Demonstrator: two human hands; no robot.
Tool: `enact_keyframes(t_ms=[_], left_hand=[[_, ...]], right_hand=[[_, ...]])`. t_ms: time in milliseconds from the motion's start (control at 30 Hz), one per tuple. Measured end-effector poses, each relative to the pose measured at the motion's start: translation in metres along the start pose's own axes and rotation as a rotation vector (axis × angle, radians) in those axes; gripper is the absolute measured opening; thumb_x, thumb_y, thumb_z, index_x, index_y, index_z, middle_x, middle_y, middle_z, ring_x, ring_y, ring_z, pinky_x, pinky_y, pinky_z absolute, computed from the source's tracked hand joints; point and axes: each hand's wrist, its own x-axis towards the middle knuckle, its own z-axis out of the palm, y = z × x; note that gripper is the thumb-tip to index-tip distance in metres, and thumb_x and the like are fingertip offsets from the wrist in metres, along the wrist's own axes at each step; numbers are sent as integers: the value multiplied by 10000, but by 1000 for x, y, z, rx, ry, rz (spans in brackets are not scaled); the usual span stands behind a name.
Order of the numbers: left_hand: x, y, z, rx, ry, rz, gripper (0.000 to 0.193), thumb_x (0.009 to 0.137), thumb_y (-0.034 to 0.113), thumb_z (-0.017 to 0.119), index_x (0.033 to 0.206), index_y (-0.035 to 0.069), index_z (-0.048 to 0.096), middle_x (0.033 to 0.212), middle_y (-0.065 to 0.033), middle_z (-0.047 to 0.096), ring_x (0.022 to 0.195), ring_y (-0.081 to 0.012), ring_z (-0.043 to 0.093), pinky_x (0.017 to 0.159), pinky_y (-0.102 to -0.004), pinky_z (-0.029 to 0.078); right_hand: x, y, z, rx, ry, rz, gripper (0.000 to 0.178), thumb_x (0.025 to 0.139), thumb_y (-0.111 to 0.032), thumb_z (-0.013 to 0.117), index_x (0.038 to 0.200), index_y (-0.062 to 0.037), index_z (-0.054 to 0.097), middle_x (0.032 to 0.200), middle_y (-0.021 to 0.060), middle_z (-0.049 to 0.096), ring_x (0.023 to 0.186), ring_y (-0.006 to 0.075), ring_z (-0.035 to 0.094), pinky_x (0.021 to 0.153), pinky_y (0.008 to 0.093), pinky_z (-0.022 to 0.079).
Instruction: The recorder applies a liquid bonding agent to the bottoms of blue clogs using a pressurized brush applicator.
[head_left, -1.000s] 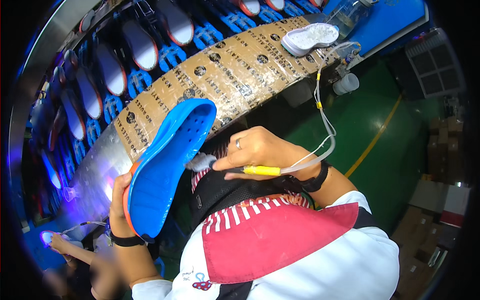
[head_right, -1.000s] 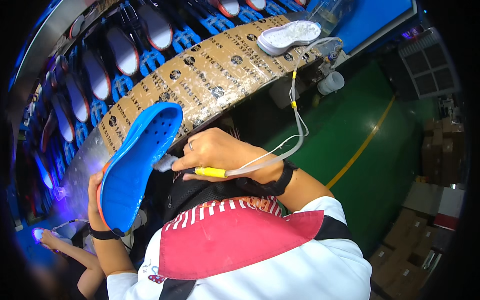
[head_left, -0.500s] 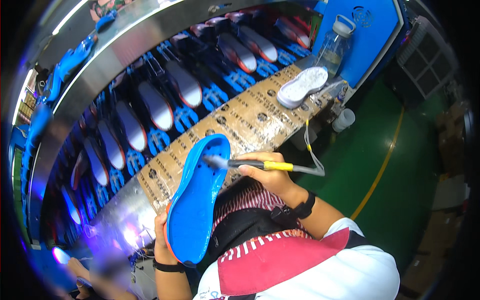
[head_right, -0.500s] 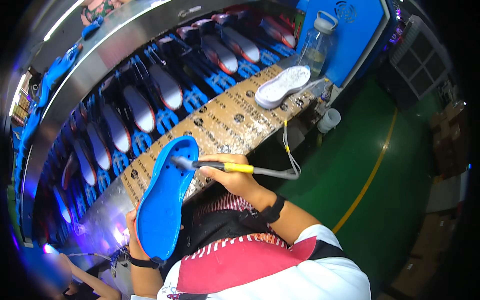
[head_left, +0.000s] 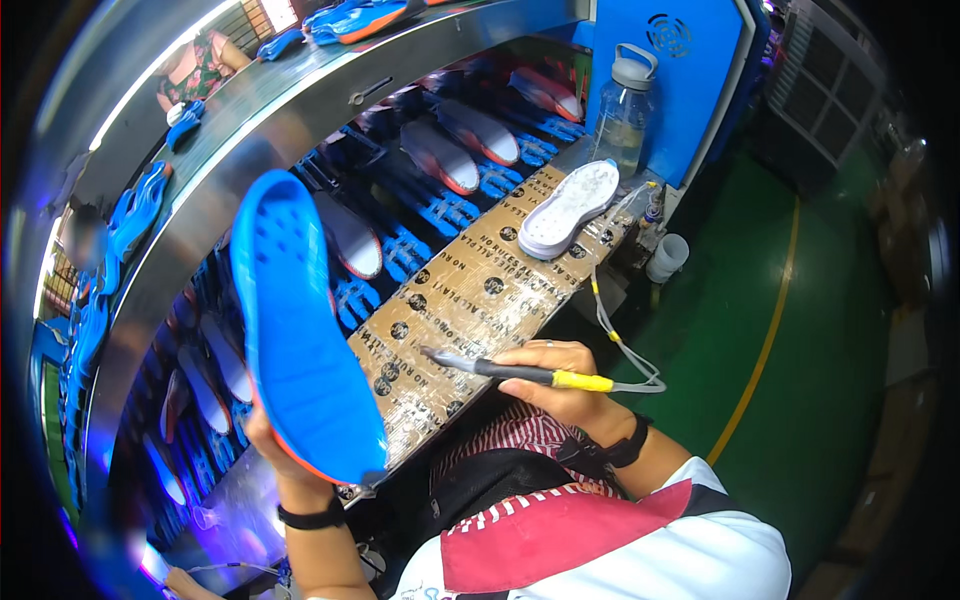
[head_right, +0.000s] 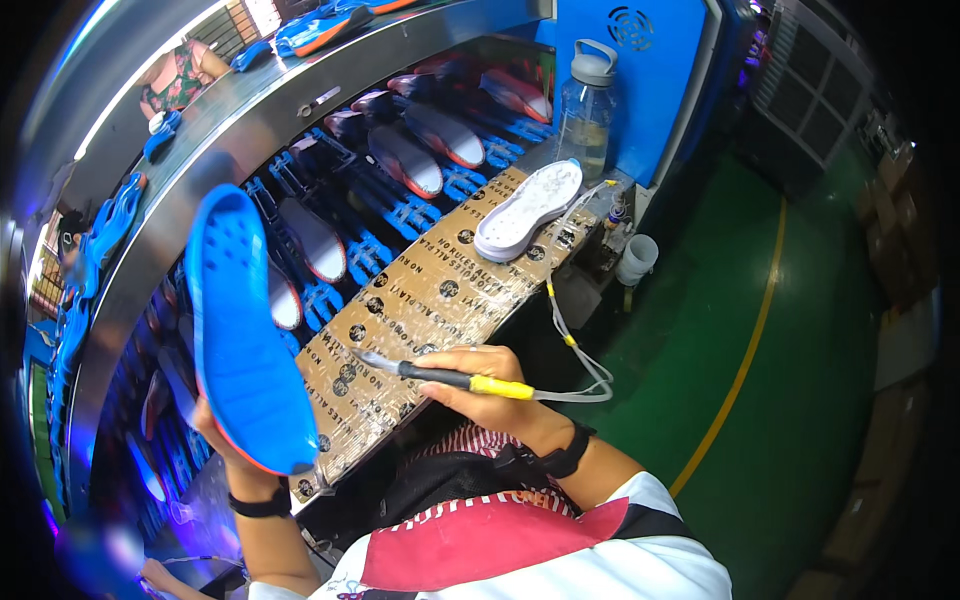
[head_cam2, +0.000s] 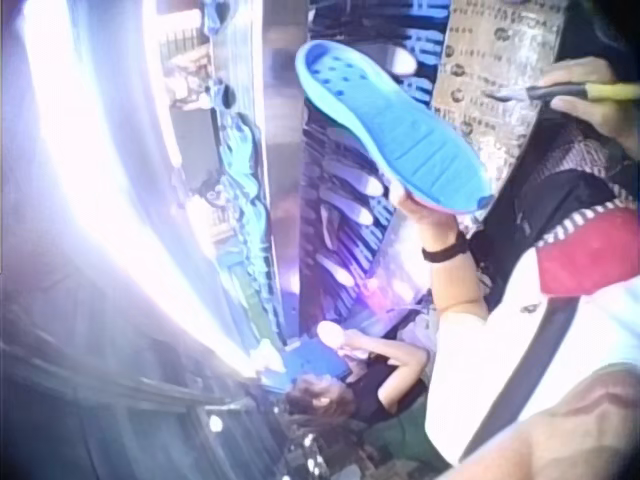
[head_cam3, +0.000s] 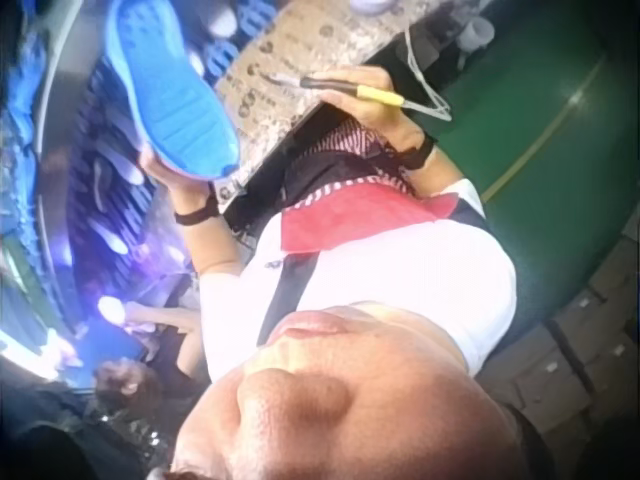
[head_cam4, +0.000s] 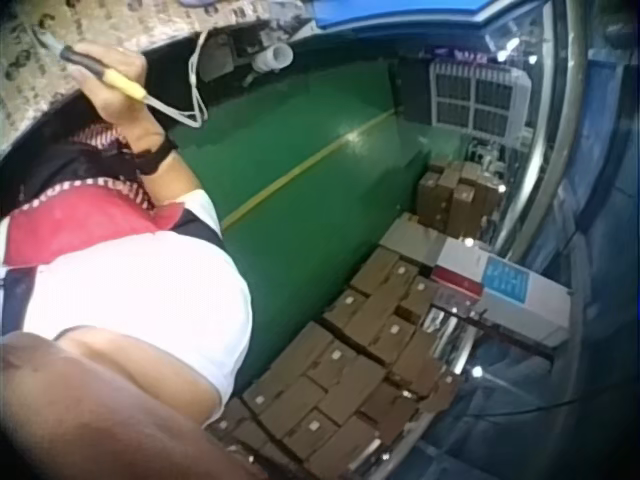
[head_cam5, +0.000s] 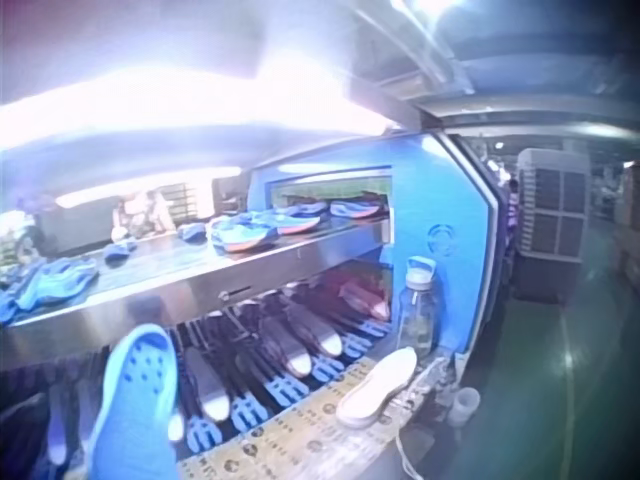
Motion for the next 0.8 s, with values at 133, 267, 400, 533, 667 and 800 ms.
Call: enact_keyframes(t_ms=[133, 267, 400, 533, 667, 800], left_hand=[[84, 44, 41, -42, -491, 186, 637, 932, 438, 310, 1297, -60, 467, 1159, -223, 611, 995, -335, 640, 892, -456, 522], [205, 88, 51, 35, -41, 366, 539, 994, 354, 275, 1354, -24, 409, 1354, -231, 469, 1252, -394, 458, 1057, -642, 304], [308, 131, -47, -427, 95, 85, 717, 983, 456, 382, 1504, 113, 28, 1550, -230, 73, 1416, -419, 158, 1129, -609, 177], [289, 93, 18, -169, 272, 10, 814, 947, 374, 521, 1503, 199, -48, 1378, -407, 300, 1203, -498, 480, 991, -569, 420], [263, 107, -15, 822, 454, 453, 428, 857, 286, 630, 1246, 108, 613, 1110, -100, 623, 856, -182, 607, 743, -353, 492], [250, 161, -87, 1669, 637, 919, 476, 809, 346, 650, 1230, 124, 628, 1195, -188, 589, 1085, -292, 561, 913, -445, 447]], right_hand=[[-14, 0, -33, -59, 81, 96, 247, 765, -79, 755, 991, -2, 693, 862, 125, 706, 725, 206, 679, 656, 275, 519], [-23, -8, -52, 45, 195, 343, 225, 780, -62, 736, 987, 17, 695, 848, 110, 708, 711, 140, 659, 652, 247, 509], [-35, -10, -59, 81, 211, 377, 242, 789, -59, 730, 1010, 29, 686, 837, 91, 702, 719, 107, 646, 651, 226, 500], [-49, -3, -79, 88, 310, 507, 260, 786, -27, 706, 1037, 37, 679, 817, 75, 697, 710, 105, 647, 665, 211, 506], [-55, 5, -80, 144, 309, 508, 257, 790, -27, 706, 1032, 51, 673, 804, 86, 691, 684, 106, 648, 645, 213, 524], [-50, 4, -75, 192, 306, 534, 252, 792, -23, 705, 1026, 63, 667, 814, 86, 687, 662, 105, 637, 633, 211, 522]])
